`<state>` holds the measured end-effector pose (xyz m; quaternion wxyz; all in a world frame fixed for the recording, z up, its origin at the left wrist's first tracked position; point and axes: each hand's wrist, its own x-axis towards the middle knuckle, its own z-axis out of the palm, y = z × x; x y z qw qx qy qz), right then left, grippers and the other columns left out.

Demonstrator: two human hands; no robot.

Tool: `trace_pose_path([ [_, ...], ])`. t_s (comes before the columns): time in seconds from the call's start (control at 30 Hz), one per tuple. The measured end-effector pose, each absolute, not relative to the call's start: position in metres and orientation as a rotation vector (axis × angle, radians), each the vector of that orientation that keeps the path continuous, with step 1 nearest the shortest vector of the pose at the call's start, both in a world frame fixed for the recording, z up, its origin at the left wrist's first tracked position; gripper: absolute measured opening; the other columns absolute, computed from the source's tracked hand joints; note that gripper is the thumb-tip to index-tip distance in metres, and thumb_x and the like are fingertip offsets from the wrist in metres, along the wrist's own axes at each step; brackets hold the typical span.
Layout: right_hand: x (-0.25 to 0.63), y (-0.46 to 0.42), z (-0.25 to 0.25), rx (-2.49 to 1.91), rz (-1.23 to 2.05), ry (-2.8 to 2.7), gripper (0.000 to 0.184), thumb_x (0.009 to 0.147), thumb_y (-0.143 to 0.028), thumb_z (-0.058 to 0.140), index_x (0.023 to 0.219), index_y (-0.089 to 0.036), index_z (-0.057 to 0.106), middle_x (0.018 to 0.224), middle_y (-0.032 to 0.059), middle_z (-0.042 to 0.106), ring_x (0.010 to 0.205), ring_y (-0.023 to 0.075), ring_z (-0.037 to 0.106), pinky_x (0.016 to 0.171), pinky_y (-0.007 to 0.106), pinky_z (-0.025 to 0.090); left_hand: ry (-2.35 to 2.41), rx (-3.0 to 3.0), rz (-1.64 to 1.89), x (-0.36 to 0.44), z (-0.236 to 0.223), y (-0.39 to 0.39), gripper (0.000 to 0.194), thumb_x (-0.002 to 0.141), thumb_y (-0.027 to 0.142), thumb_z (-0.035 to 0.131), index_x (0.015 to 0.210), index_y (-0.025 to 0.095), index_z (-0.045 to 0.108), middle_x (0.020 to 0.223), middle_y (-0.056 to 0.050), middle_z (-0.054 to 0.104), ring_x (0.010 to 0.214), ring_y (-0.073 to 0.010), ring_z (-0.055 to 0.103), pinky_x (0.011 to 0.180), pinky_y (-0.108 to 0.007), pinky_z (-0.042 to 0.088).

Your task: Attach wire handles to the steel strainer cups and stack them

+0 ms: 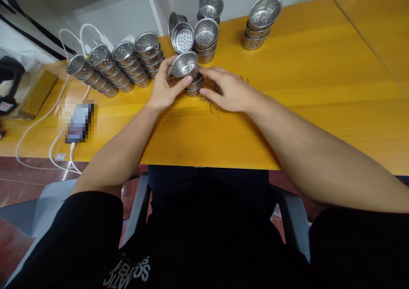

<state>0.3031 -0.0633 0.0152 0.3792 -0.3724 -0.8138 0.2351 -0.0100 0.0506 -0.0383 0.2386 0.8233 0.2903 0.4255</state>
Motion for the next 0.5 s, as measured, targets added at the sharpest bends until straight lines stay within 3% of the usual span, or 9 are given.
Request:
trace_pose_path([
  [0.07, 0.301, -0.066, 0.016, -0.929, 0.634, -2.052, 0.094, 0.112, -0.105, 0.074, 0.194, -0.062, 0.059, 0.180, -0.0035, 0.083, 0.160, 0.0512, 0.080, 0.142, 0.083, 0.063, 0.815, 2.228, 1.151, -0.008, -0.036, 0.043, 0.123, 0.108, 0.117, 0.063, 0.193, 0.030, 0.042, 0.189, -0.026, 0.070, 0.176, -0.0412, 0.074, 0.151, -0.068, 0.060],
  [0.17, 0.297, -0.069, 0.020, -0.872, 0.576, -2.019, 0.098, 0.118, -0.095, 0.074, 0.201, -0.050, 0.051, 0.189, 0.0050, 0.076, 0.164, 0.0507, 0.079, 0.139, 0.084, 0.067, 0.834, 2.264, 1.090, -0.004, -0.032, 0.035, 0.124, 0.109, 0.117, 0.059, 0.195, 0.029, 0.041, 0.193, -0.026, 0.065, 0.181, -0.0414, 0.070, 0.154, -0.065, 0.058],
  [0.27, 0.295, -0.071, 0.026, -0.839, 0.479, -2.046, 0.089, 0.120, -0.089, 0.075, 0.197, -0.048, 0.060, 0.197, 0.0057, 0.068, 0.172, 0.0514, 0.072, 0.147, 0.081, 0.062, 0.799, 2.281, 1.055, -0.004, -0.031, 0.035, 0.126, 0.108, 0.119, 0.059, 0.195, 0.028, 0.043, 0.194, -0.026, 0.064, 0.182, -0.0416, 0.069, 0.155, -0.064, 0.056],
  [0.5, 0.297, -0.073, 0.028, -0.845, 0.451, -2.120, 0.079, 0.122, -0.085, 0.072, 0.193, -0.049, 0.072, 0.189, 0.0054, 0.074, 0.176, 0.0570, 0.067, 0.154, 0.085, 0.051, 0.752, 2.171, 1.076, -0.004, -0.016, 0.028, 0.122, 0.101, 0.111, 0.085, 0.178, 0.019, 0.065, 0.177, -0.023, 0.076, 0.171, -0.0439, 0.075, 0.158, -0.067, 0.052],
])
